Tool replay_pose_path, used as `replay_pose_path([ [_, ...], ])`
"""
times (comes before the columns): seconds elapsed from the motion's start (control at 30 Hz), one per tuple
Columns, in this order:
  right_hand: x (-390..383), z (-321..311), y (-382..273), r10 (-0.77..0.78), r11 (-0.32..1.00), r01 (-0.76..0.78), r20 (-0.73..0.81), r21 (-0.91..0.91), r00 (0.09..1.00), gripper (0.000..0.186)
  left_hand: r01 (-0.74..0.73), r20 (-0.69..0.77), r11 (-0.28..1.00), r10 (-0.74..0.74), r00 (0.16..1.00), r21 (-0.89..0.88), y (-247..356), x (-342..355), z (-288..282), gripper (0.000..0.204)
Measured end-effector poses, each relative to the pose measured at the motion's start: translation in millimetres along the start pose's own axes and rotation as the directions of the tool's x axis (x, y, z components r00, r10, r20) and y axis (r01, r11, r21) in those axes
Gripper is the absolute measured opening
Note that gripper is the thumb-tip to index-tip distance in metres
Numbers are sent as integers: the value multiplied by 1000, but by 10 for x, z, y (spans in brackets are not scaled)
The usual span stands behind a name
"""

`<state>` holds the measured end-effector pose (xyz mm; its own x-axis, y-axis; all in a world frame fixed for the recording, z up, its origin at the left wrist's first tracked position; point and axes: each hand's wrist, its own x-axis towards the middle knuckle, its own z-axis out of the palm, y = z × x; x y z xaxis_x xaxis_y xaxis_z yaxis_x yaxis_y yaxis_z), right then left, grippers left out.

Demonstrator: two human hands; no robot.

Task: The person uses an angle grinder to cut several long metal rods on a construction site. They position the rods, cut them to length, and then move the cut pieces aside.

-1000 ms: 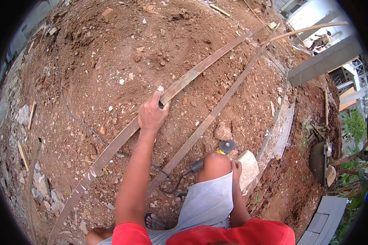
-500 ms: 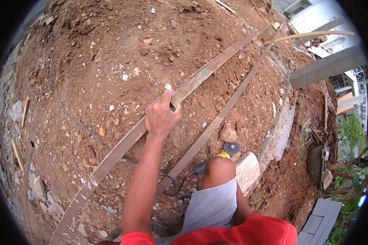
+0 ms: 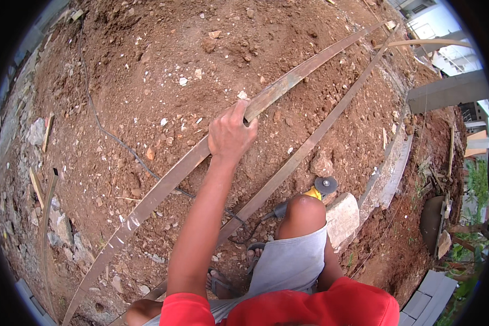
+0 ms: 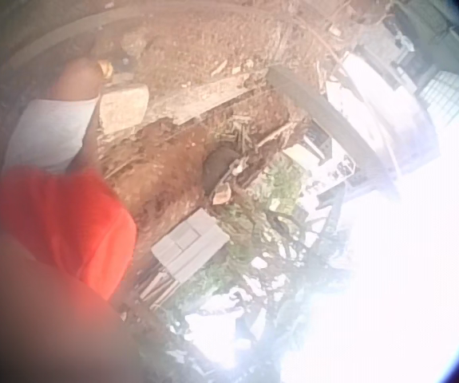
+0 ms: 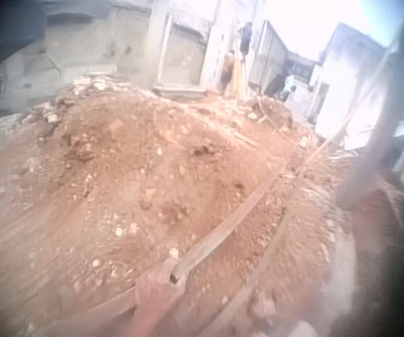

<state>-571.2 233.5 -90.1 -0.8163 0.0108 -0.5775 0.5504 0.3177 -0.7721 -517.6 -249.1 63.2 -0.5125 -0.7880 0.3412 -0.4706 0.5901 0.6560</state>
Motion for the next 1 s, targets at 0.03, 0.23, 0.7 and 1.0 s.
replay_pose_path([
  [0.03,39,43,-27,2,1000,-2,18,6,1000,18,21,3,999,-21,1000,30,-3,26,-32,40],
  [0.23,246,211,-192,-6,995,-2,77,101,997,19,40,-5,999,-40,999,19,20,50,-66,41],
  [0.7,144,625,-1890,-488,692,372,20,619,873,42,-17,-25,847,5,1000,-531,-256,63,-392,62],
  [1.0,-1151,833,-3648,-766,513,359,228,779,600,47,276,288,594,-77,954,-756,776,-665,-1128,47],
])
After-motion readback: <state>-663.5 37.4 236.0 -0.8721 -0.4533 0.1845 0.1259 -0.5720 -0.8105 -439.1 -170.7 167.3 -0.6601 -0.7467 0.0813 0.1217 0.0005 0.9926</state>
